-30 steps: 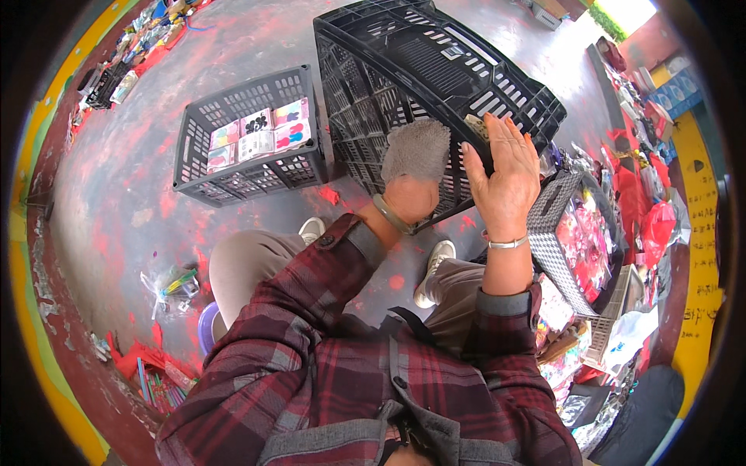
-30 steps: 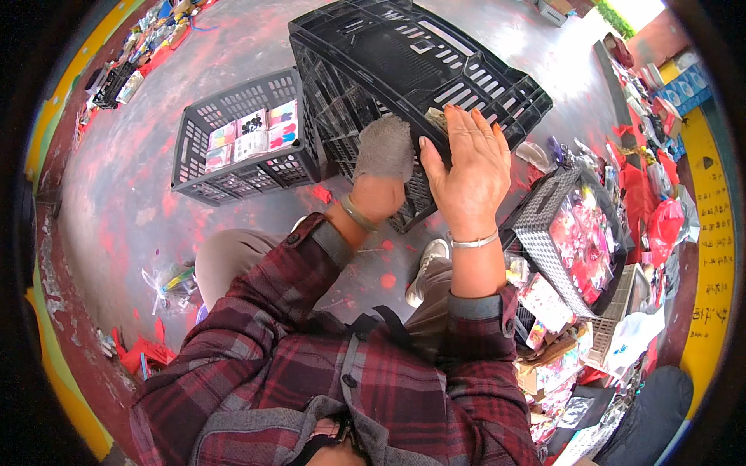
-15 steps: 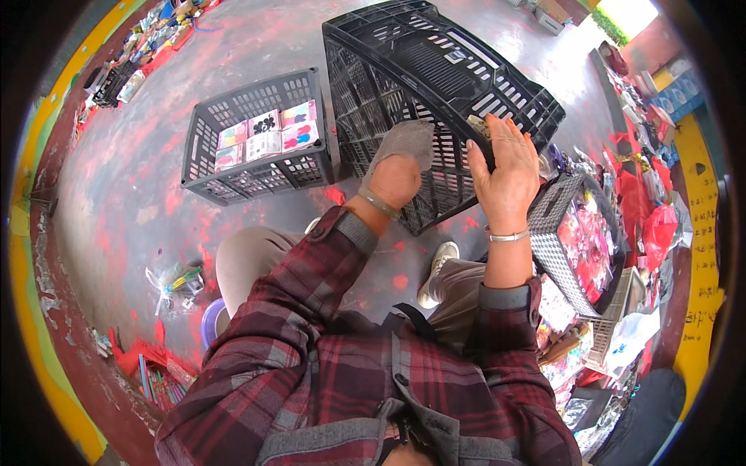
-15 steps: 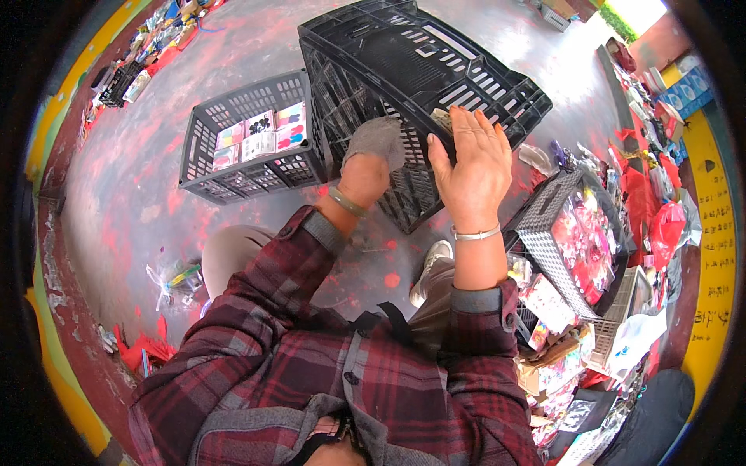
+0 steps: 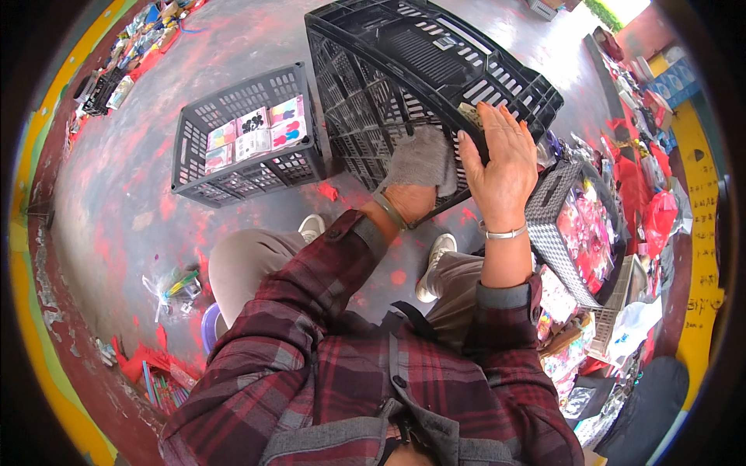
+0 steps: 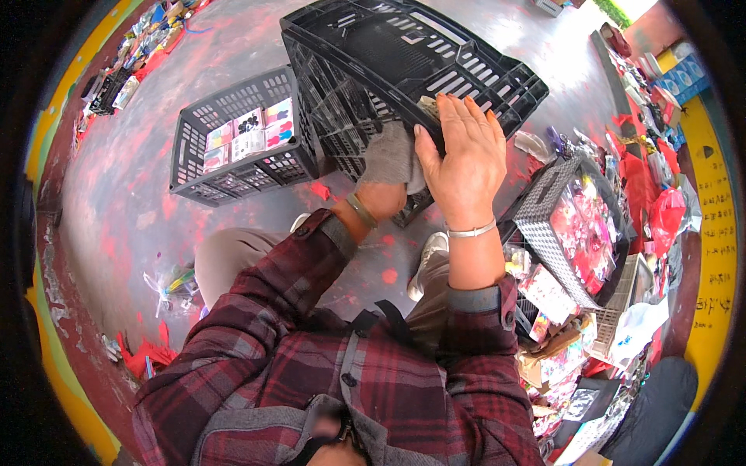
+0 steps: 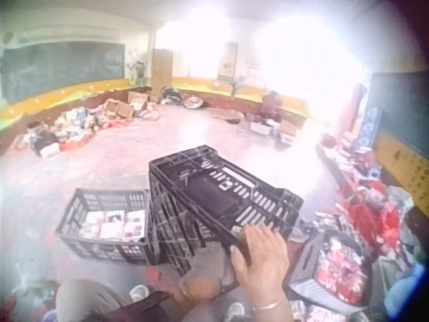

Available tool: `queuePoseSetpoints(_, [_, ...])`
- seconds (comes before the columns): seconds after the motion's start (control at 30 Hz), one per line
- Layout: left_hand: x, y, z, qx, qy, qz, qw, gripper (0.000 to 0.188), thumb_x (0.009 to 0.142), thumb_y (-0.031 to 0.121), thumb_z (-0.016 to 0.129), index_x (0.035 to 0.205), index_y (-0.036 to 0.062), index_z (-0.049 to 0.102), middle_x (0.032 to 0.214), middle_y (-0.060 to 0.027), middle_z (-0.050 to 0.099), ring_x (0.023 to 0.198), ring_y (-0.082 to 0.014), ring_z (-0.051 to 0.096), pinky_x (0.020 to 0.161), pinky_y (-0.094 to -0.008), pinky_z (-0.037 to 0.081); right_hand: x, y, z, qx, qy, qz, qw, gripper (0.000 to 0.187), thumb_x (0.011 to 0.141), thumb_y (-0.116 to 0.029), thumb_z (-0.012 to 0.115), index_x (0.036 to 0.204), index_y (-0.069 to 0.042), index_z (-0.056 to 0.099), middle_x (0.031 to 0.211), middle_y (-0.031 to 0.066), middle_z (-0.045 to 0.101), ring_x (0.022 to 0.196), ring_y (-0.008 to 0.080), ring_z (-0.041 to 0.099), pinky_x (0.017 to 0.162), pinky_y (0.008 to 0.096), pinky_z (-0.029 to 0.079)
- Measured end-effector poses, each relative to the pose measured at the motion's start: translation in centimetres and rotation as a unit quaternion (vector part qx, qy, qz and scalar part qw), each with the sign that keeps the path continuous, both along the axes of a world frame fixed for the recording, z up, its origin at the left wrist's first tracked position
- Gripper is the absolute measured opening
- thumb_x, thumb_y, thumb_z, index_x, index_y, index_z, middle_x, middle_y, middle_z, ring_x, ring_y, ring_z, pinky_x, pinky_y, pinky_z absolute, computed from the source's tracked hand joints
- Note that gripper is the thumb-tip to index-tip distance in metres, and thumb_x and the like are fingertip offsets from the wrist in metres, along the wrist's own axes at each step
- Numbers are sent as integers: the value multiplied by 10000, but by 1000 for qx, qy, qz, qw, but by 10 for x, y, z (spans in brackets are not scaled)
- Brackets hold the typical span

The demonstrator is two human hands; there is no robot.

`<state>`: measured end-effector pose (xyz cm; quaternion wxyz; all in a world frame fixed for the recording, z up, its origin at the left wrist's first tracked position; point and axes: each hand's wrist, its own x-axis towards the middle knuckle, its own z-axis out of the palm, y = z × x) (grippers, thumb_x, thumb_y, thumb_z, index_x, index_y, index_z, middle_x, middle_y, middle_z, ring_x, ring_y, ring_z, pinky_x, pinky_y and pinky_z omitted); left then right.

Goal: The person sits on the floor and wipes a black plastic crate with a cloth. They clean the exterior surfaces, then turn the crate over to wipe the interior grid and sides thoroughly.

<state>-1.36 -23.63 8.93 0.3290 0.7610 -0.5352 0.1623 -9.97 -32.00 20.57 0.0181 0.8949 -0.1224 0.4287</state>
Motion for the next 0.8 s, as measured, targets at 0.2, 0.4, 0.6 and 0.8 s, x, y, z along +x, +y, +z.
queuePoseSetpoints(0.2, [0, 0, -32, -89, 20, 29, 995, 486, 747, 47, 519, 1225, -38, 491, 1241, -252, 486, 1172, -409, 449, 1018, -456, 331, 3, -1, 0, 0, -3, -2, 1000, 369, 740, -226, 688, 1064, -53, 652, 1069, 110, 655, 1078, 262, 585, 986, 405, 385])
queuePoseSetpoints(0.4, [-2, 29, -41, -35, 43, -40, 998, 640, 668, -25, 576, 1288, -25, 416, 1299, -238, 426, 1247, -404, 368, 1066, -455, 278, 0, 1, 3, -1, 8, 1, 1000, 373, 745, -224, 684, 1073, -50, 647, 1069, 115, 654, 1081, 267, 583, 986, 412, 385])
queuePoseSetpoints(0.6, [27, 33, -34, 53, 111, 47, 991, 562, 669, -3, 536, 1230, 20, 529, 1246, -194, 518, 1207, -356, 446, 1056, -426, 314, 1, 0, 2, 6, 2, 5, 1000, 372, 753, -227, 680, 1078, -49, 645, 1082, 116, 650, 1088, 269, 579, 996, 411, 374])
queuePoseSetpoints(0.8, [53, 40, -34, 59, 34, 39, 997, 465, 678, 25, 530, 1135, 43, 611, 1132, -173, 598, 1094, -322, 551, 1001, -430, 383, 0, 0, 0, 1, 6, 8, 1000, 362, 754, -226, 681, 1070, -52, 650, 1080, 113, 651, 1085, 263, 580, 996, 408, 376])
